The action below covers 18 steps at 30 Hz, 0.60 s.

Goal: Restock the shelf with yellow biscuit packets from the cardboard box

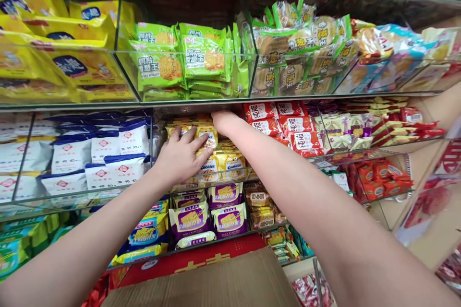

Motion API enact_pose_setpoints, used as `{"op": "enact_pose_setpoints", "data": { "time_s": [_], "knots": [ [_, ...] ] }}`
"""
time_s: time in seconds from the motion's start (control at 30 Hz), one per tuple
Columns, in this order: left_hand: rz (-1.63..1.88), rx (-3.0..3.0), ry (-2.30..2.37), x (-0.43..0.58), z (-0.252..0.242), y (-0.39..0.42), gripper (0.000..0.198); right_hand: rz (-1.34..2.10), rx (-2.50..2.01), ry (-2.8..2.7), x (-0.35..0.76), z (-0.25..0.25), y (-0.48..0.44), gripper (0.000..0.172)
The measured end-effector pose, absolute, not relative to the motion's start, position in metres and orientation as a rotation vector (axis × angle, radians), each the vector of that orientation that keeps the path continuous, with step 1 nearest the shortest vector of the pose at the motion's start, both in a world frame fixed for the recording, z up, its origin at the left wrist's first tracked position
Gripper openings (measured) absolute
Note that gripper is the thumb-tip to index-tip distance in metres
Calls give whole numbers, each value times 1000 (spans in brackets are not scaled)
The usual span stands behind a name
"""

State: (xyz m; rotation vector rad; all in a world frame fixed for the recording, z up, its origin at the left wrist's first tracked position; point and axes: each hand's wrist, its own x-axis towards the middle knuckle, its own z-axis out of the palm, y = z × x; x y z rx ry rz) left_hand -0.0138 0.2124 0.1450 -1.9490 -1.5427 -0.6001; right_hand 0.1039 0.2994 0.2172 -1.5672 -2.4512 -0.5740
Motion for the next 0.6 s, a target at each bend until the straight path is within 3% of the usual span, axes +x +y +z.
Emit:
{"op": "enact_pose_setpoints", "data": {
  "time_s": [0.1,0.3,0.4,0.5,0.6],
  "knots": [
    [-591,-1950,-1556,-14,145,211,49,-549,-1609,-2529,103,227,294,50],
    [-598,-1960,-1565,-14,148,208,49,-619,-1479,-2383,123,220,236,34],
    [-603,-1969,-1578,-14,148,208,49,-388,-1190,-2263,150,172,168,29],
    [-598,-1993,-1584,-15,144,209,49,475,-1309,-2089,173,95,100,17],
    [-622,-1989,-1563,-16,142,210,50,595,-1443,-1933,176,20,61,22]
  ]
}}
